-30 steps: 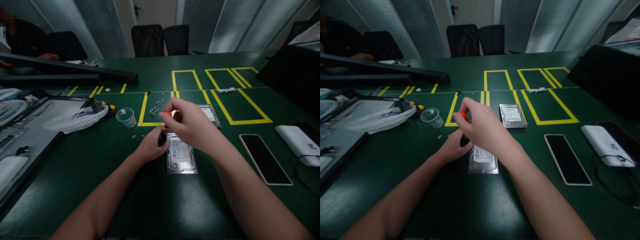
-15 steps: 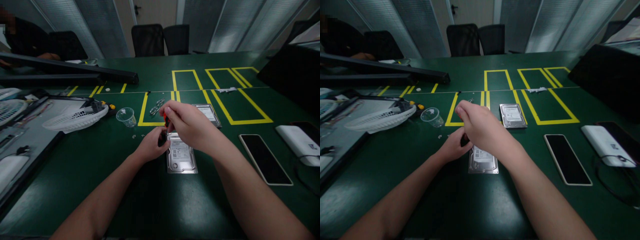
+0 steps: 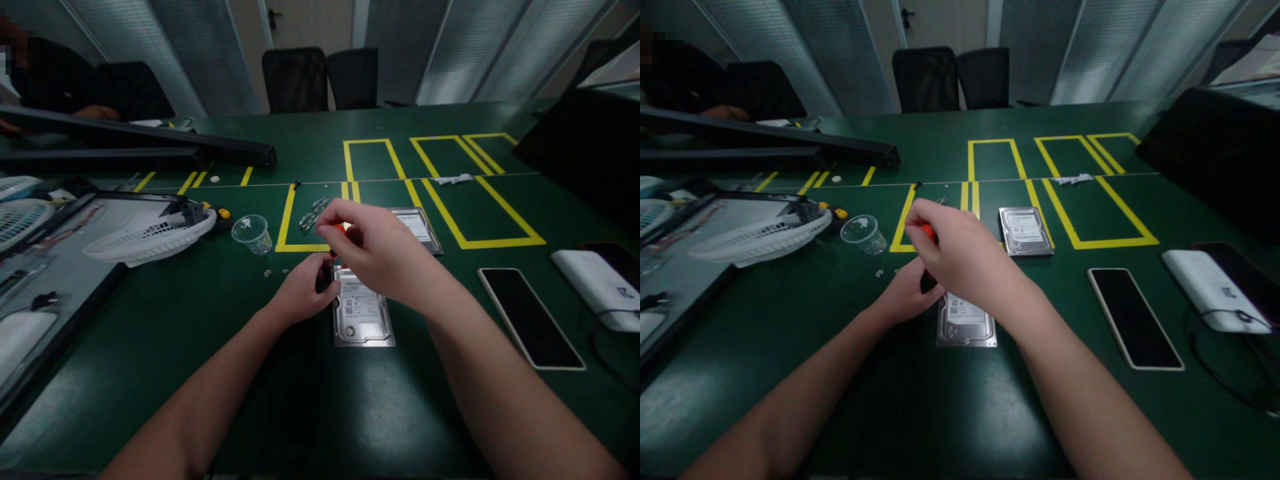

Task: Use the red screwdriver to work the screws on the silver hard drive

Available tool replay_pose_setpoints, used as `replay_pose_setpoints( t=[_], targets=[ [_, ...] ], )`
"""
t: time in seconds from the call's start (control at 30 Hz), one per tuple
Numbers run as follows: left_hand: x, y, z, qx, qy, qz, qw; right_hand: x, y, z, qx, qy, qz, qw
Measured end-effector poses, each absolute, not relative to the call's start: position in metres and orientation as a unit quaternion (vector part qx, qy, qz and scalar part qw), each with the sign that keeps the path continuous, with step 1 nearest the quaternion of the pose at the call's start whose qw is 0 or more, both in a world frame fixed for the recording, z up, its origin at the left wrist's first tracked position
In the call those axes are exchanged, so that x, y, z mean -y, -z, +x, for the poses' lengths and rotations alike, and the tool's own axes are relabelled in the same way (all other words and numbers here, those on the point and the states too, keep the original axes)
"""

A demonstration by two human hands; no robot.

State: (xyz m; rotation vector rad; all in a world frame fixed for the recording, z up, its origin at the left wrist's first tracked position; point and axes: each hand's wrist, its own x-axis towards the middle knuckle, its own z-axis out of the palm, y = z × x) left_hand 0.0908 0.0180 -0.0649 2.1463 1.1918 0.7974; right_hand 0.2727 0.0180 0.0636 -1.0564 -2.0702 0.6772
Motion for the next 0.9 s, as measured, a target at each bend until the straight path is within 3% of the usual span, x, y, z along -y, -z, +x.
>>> replay_pose_setpoints(
  t=[0.2,0.9],
  targets=[
    [-0.0178,0.064,0.0913,-0.445,-0.297,0.801,0.268,-0.0186,-0.0658,0.2716,0.801,-0.277,-0.421,0.323],
    [-0.018,0.0645,0.0914,-0.444,-0.295,0.8,0.275,-0.0189,-0.0657,0.2712,0.798,-0.291,-0.407,0.337]
  ],
)
